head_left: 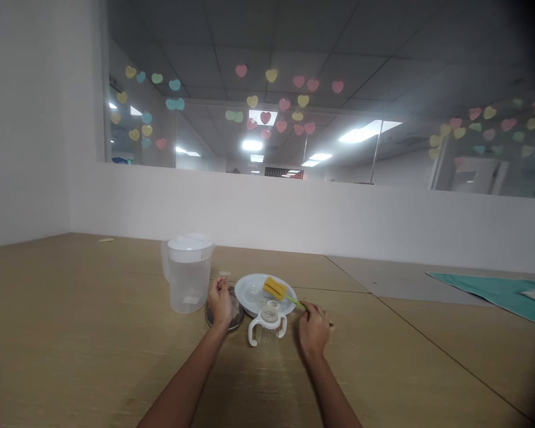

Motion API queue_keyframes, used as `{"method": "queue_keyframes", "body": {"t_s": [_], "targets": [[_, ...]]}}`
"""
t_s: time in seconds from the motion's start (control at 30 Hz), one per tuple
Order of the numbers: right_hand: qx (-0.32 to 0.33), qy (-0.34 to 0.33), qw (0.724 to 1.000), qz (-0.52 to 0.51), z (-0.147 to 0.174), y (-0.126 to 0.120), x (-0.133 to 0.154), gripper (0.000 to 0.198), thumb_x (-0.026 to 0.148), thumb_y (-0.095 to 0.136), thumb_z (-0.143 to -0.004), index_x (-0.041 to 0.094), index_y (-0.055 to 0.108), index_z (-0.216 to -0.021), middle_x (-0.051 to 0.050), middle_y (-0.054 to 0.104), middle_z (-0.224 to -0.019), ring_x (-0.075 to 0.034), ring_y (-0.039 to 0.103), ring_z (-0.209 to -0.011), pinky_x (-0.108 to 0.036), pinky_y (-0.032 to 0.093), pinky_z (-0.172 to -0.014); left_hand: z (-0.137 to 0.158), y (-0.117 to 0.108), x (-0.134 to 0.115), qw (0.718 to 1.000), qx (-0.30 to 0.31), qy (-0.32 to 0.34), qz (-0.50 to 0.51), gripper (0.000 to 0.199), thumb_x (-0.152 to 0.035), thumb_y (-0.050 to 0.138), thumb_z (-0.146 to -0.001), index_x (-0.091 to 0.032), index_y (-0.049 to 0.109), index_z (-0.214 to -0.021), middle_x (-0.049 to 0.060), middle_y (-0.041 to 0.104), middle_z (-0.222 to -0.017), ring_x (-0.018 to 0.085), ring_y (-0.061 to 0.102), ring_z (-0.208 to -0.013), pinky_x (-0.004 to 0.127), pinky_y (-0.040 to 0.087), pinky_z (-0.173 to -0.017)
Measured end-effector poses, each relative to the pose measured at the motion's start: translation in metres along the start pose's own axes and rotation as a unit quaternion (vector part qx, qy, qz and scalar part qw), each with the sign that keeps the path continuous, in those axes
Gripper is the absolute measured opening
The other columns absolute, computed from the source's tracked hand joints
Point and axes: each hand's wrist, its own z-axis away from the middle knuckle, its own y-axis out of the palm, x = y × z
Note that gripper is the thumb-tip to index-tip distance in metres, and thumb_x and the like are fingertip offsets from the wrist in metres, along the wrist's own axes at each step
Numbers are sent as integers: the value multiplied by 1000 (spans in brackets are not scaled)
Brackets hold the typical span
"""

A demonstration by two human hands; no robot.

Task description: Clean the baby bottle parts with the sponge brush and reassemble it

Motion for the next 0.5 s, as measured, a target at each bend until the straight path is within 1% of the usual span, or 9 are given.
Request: {"method": "queue_keyframes", "body": {"t_s": [0.23,0.5], "targets": [[1,-2,1000,-8,-1,1,-1,39,7,39,-81,22,69,-101,-6,67,-103,-22,53,-101,-35,28,-82,0,0,1,1000,1,1,-2,41,-55,59,-72,-14,63,-80,1,61,-65,15,57,-58,25,44,-55],[-4,-3,1000,-4,-1,3,-1,39,8,38,-81,22,69,-100,-7,66,-102,-22,52,-101,-36,28,-82,-1,0,6,1000,8,3,-29,42,-56,55,-74,-15,63,-82,1,62,-67,15,58,-59,26,44,-56]]}}
